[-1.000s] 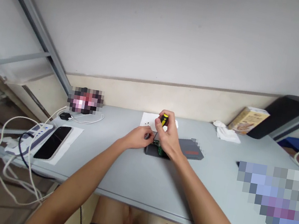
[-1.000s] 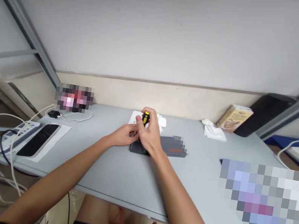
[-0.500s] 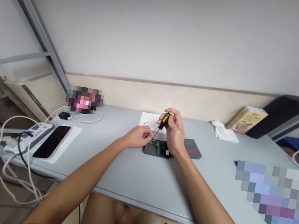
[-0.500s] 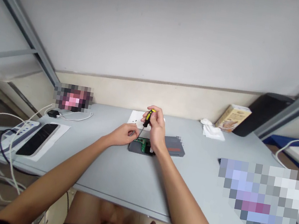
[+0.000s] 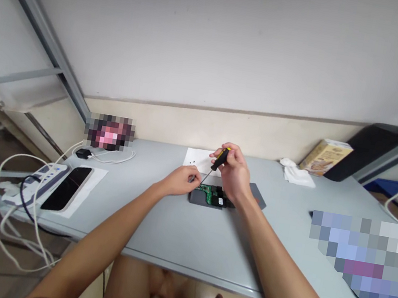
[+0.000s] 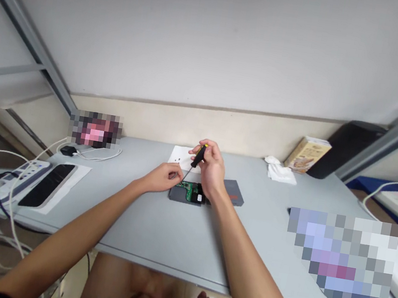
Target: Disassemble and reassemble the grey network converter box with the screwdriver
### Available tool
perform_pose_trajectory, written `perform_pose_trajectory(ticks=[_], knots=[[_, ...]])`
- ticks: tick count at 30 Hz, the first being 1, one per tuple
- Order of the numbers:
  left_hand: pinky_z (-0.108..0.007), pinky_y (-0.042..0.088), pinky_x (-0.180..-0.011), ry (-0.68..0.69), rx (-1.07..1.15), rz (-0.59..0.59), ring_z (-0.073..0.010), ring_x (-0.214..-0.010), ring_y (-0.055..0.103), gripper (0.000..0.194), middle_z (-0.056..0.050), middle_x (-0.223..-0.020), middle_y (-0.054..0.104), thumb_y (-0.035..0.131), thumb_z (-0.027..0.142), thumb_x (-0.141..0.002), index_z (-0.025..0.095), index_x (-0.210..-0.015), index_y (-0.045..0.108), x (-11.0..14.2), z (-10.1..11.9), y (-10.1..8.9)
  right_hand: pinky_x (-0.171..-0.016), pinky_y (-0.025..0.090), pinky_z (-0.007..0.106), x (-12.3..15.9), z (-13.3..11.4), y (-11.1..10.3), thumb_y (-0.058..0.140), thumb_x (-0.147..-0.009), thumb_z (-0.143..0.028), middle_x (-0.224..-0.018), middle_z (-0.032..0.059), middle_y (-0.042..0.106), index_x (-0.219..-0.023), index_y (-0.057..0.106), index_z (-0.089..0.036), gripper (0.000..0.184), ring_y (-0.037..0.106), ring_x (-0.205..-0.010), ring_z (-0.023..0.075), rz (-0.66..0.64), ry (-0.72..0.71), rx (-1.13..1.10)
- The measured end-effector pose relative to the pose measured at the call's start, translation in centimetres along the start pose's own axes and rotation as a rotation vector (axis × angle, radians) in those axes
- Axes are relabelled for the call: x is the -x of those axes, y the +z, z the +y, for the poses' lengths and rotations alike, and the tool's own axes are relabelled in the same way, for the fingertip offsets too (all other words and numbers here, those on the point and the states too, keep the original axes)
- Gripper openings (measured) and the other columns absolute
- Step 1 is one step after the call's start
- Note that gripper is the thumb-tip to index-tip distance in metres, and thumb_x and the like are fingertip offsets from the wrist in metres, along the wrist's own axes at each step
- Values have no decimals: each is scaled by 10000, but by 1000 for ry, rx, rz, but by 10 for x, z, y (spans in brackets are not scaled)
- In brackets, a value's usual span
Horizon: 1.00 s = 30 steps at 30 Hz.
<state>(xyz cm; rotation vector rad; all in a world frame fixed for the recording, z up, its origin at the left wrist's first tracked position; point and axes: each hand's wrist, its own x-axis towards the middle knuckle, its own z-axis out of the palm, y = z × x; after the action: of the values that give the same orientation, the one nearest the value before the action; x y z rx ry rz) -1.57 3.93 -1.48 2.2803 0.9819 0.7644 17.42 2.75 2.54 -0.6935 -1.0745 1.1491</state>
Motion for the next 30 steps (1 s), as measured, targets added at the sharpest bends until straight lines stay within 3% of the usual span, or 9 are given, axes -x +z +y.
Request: perform_pose_trajectory(ticks=[3, 7, 10, 14, 19, 24, 27, 30], knots=[[-244, 417, -679, -7, -8, -4, -128, -707, 535, 172, 3, -795, 638, 568, 95, -841, 174, -777, 706, 0, 0, 0, -778, 539, 356, 2, -1, 0, 560, -952, -566, -918, 21, 609, -967, 533, -293, 275, 644, -906, 209, -9, -20, 26], [-243, 425, -687, 1, -2, -2, -127, -712, 544, 178, 1, -806, 653, 563, 85, -835, 173, -784, 709, 0, -1, 1, -698, 498, 307, 1, 1, -2, 690, -891, -545, -824, 1, 550, -836, 564, -263, 313, 562, -762, 174, 54, -77, 110], [-244, 437, -701, -8, -8, -8, -132, -730, 555, 180, -4, -822, 667, 562, 90, -837, 174, -800, 717, 0, -1, 0, -686, 482, 308, 0, 3, -3, 705, -881, -541, -775, -10, 535, -898, 616, -269, 287, 550, -739, 175, 58, -98, 189], [-242, 425, -682, -14, 3, -10, -130, -716, 549, 173, -2, -815, 662, 562, 103, -837, 175, -795, 713, 0, -1, 0, -769, 515, 328, -2, 2, -2, 672, -896, -551, -857, -5, 623, -1116, 615, -300, 339, 615, -798, 178, 35, -75, 112], [-242, 416, -676, -5, 5, -3, -123, -701, 533, 170, 2, -808, 644, 562, 108, -839, 174, -786, 709, 0, -2, 0, -738, 529, 332, -1, 1, -4, 592, -940, -565, -828, -1, 583, -930, 523, -279, 294, 608, -748, 176, 20, -18, -9], [-252, 431, -683, -25, -11, -12, -135, -722, 550, 173, -8, -820, 665, 565, 115, -843, 176, -789, 717, 0, -1, 0, -688, 504, 301, -3, 4, -6, 623, -913, -621, -802, 1, 532, -808, 471, -262, 404, 574, -761, 179, 84, -76, 120], [-254, 433, -684, -31, -15, -12, -136, -719, 546, 173, -11, -821, 668, 565, 114, -840, 174, -792, 720, 0, 1, -1, -683, 493, 294, -5, 6, -7, 657, -887, -653, -787, -10, 524, -834, 521, -260, 419, 561, -731, 167, 87, -63, 160], [-249, 429, -682, -28, -6, -10, -132, -707, 541, 174, -7, -812, 662, 566, 115, -845, 175, -790, 721, 0, 2, -1, -710, 507, 308, -5, 7, -7, 644, -894, -656, -817, -14, 557, -993, 555, -285, 394, 590, -736, 168, 65, -42, 112]])
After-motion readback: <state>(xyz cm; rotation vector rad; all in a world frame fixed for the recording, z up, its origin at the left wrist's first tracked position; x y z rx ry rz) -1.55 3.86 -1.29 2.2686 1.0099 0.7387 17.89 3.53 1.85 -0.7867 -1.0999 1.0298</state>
